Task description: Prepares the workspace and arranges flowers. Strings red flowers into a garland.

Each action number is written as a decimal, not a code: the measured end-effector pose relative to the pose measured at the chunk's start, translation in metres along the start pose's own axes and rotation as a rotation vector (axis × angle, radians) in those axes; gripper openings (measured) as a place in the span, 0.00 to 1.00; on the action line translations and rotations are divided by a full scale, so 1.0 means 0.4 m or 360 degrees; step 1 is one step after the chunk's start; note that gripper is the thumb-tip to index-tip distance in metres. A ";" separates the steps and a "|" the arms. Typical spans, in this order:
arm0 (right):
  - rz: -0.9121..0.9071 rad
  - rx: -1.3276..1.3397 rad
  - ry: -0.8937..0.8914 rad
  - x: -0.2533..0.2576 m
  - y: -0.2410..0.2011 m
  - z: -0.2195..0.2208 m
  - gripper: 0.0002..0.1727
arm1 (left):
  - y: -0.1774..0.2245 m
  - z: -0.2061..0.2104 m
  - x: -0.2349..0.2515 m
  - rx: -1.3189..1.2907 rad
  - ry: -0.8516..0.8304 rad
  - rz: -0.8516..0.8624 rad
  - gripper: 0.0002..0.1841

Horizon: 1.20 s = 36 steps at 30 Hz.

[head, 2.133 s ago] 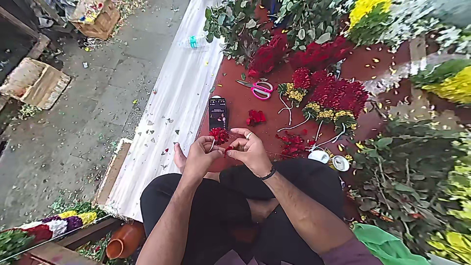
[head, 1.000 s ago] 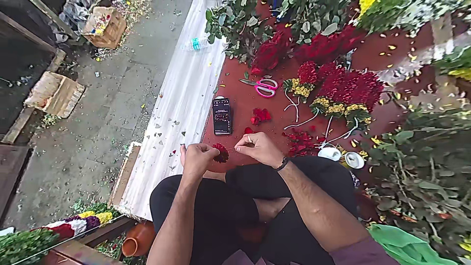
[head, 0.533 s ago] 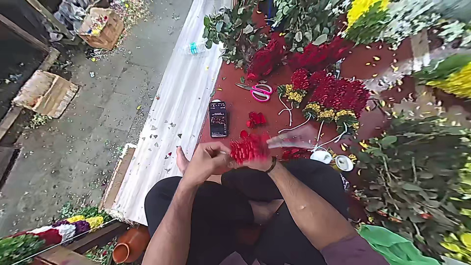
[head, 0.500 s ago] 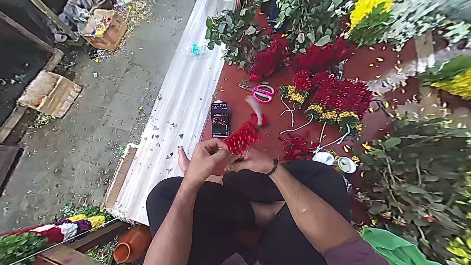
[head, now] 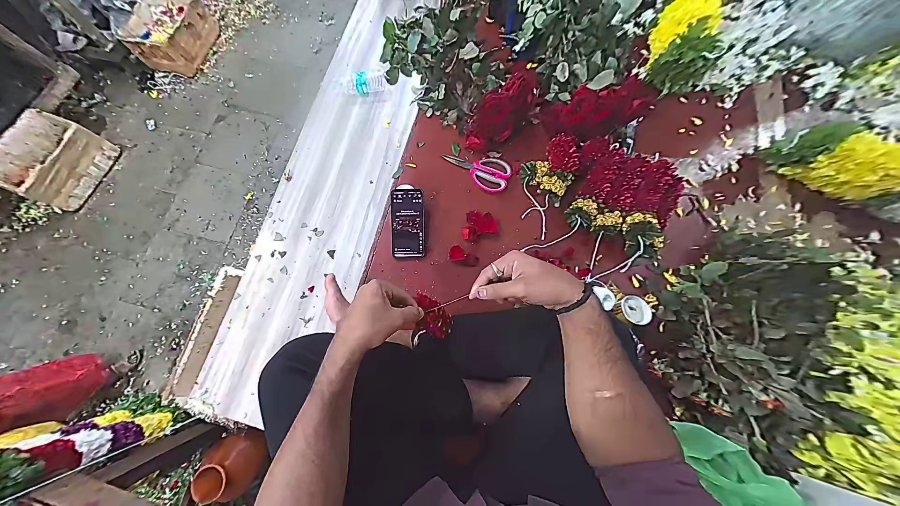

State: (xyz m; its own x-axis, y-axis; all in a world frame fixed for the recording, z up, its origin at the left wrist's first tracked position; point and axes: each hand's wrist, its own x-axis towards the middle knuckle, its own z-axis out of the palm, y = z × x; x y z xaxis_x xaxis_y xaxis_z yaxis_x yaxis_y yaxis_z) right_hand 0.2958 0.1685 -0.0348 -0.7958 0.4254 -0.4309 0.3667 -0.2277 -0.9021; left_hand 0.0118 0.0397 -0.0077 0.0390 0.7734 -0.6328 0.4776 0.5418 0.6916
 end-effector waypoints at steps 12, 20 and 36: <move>0.0452 -0.1815 0.0509 0.345 0.218 0.024 0.18 | -0.019 0.004 0.008 0.0080 0.0122 -0.0181 0.06; 0.0388 0.0256 0.0785 0.194 0.067 0.042 0.15 | -0.016 0.005 0.008 0.0021 0.0155 -0.0229 0.09; -0.0199 0.0274 0.0505 0.107 -0.005 0.204 0.12 | -0.002 0.033 0.023 -0.0902 0.0303 -0.0075 0.16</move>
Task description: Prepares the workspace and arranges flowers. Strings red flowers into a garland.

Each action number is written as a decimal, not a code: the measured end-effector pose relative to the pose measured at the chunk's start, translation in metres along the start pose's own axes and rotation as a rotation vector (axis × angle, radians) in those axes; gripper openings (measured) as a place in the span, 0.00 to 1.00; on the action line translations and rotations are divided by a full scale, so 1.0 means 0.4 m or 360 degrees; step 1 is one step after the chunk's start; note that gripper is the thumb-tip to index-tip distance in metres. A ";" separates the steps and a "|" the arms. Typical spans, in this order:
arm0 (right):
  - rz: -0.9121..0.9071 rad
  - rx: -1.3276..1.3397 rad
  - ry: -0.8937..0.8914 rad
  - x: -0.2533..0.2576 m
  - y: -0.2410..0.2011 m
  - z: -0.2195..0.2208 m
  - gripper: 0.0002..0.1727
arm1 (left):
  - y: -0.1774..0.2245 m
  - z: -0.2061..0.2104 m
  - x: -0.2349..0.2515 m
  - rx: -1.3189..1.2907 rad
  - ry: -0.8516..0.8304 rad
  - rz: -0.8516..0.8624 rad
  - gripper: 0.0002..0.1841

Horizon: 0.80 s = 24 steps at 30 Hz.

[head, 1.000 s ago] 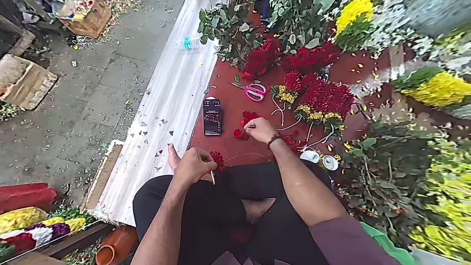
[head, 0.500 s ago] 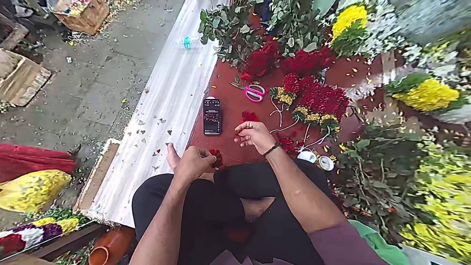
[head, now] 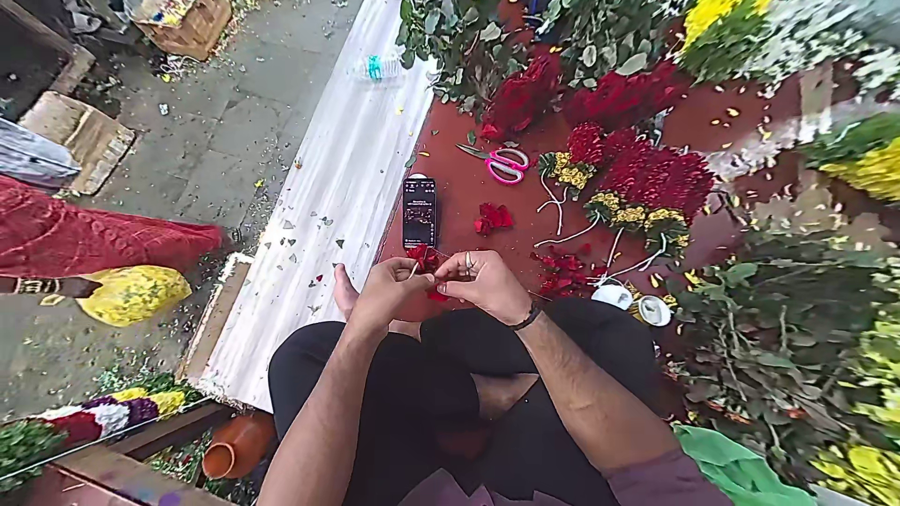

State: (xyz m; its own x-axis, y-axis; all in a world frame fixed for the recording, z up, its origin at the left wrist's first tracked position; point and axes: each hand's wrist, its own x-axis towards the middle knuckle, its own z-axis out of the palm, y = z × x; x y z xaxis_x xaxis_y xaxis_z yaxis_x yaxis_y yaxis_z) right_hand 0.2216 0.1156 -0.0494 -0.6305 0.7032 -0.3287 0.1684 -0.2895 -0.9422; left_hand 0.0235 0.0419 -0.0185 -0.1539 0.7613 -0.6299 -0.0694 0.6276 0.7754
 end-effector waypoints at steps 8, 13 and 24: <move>-0.0085 0.0103 -0.0116 0.000 -0.015 -0.004 0.32 | 0.001 0.004 -0.005 0.0004 -0.0055 0.0024 0.21; -0.0068 0.0147 -0.0423 0.013 -0.003 -0.023 0.44 | 0.000 -0.003 0.002 -0.0174 0.0035 0.0013 0.21; -0.0212 0.0186 0.0011 0.019 0.020 0.034 0.34 | -0.010 0.003 0.003 0.0023 0.0169 0.0173 0.27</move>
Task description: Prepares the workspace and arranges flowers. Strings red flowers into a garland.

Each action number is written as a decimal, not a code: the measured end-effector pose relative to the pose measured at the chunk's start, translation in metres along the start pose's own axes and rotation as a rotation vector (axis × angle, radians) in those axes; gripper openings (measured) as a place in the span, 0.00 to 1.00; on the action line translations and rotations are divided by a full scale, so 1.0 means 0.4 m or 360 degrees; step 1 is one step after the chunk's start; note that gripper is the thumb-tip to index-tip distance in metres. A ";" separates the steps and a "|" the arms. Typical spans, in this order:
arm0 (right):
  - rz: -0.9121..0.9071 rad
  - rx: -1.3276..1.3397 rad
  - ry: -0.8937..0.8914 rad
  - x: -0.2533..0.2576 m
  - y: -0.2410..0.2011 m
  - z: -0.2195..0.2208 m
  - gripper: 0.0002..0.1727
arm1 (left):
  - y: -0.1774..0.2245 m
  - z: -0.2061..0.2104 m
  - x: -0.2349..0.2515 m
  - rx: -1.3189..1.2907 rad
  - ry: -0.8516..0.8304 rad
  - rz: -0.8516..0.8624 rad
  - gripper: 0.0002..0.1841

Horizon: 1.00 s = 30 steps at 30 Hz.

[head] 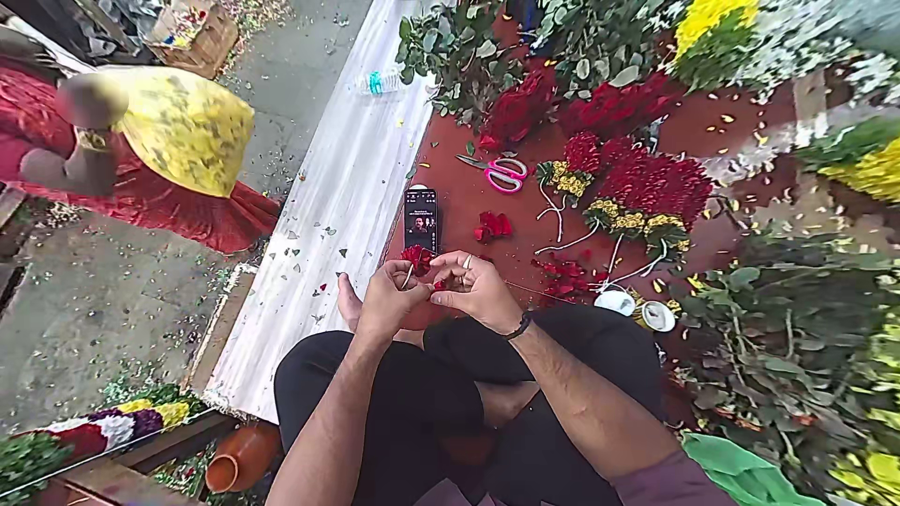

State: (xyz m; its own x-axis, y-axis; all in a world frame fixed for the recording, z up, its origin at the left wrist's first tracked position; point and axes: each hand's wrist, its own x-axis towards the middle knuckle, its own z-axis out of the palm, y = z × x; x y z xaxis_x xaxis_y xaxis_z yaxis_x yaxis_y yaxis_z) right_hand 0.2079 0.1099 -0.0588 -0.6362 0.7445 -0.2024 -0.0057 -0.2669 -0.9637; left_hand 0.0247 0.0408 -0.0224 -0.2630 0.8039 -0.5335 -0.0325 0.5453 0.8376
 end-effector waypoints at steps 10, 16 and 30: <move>0.0066 0.0120 -0.0175 0.004 -0.013 -0.027 0.18 | 0.013 -0.010 0.008 -0.0033 -0.0066 -0.0082 0.28; 0.0103 0.0095 -0.0056 -0.005 -0.001 -0.022 0.12 | 0.004 -0.007 0.006 -0.0022 -0.0070 -0.0098 0.30; 0.0314 0.0193 0.0168 -0.008 -0.004 0.005 0.07 | 0.007 0.005 0.004 -0.0099 -0.0068 -0.0101 0.28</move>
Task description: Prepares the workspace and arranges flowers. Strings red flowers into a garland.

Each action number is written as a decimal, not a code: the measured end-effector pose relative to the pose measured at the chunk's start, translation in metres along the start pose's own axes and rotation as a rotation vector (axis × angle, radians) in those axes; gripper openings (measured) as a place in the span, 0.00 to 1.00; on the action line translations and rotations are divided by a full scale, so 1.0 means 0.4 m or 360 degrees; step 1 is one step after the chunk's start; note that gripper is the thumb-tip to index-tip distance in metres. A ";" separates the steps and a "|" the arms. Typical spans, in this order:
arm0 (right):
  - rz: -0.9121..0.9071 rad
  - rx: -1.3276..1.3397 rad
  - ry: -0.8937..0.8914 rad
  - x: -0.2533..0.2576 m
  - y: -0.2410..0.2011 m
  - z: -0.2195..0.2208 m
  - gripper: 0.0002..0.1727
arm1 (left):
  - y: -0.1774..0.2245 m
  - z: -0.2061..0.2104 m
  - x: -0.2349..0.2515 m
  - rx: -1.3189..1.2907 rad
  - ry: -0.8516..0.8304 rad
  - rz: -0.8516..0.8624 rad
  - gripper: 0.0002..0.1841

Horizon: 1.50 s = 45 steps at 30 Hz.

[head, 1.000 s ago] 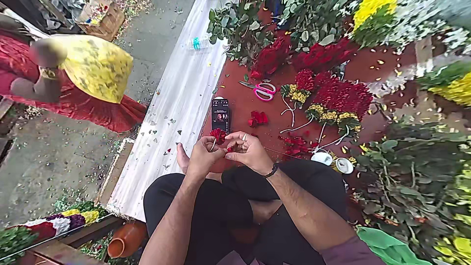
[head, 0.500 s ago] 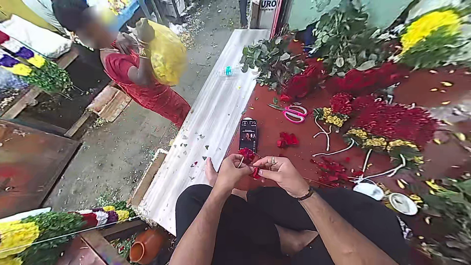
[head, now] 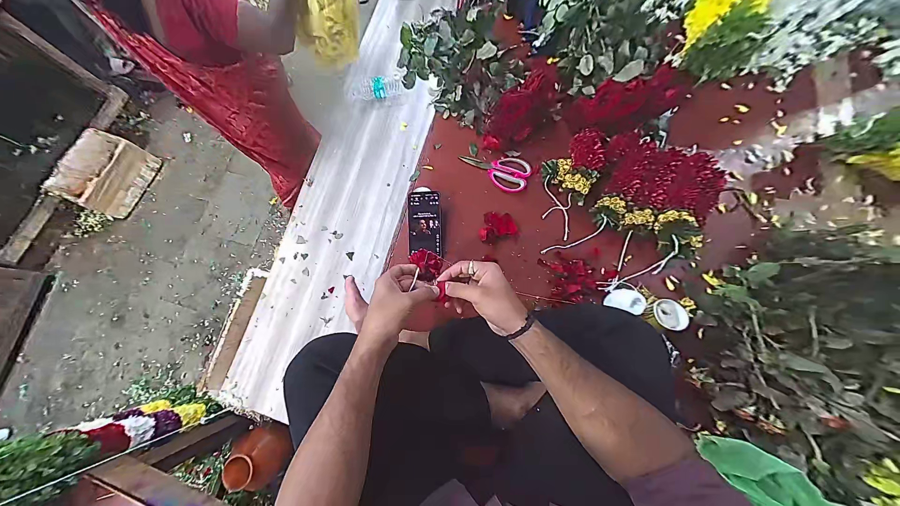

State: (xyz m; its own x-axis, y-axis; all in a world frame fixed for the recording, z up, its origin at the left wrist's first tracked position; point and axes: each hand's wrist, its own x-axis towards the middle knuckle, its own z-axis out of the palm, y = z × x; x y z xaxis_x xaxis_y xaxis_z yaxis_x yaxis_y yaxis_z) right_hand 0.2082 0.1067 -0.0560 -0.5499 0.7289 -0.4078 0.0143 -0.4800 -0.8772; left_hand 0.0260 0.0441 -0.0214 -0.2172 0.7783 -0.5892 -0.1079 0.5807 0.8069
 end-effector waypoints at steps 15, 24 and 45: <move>-0.0345 -0.0222 -0.0164 0.006 0.013 -0.002 0.19 | 0.000 -0.004 -0.001 0.0022 0.0109 -0.0016 0.31; -0.0360 -0.0143 0.0040 0.015 0.018 -0.007 0.15 | 0.008 -0.005 -0.004 -0.0079 -0.0058 0.0105 0.26; -0.0576 -0.0545 -0.0334 0.004 -0.014 -0.025 0.17 | -0.003 -0.017 0.002 -0.0038 -0.0087 0.0049 0.29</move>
State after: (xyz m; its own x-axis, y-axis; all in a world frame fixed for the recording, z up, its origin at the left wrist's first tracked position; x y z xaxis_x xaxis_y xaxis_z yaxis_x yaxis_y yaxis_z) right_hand 0.2157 0.1156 -0.0542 -0.7249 0.6880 -0.0357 0.0452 -0.0043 -0.9990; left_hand 0.0194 0.0423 -0.0226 -0.1677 0.8078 -0.5651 -0.1250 0.5511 0.8250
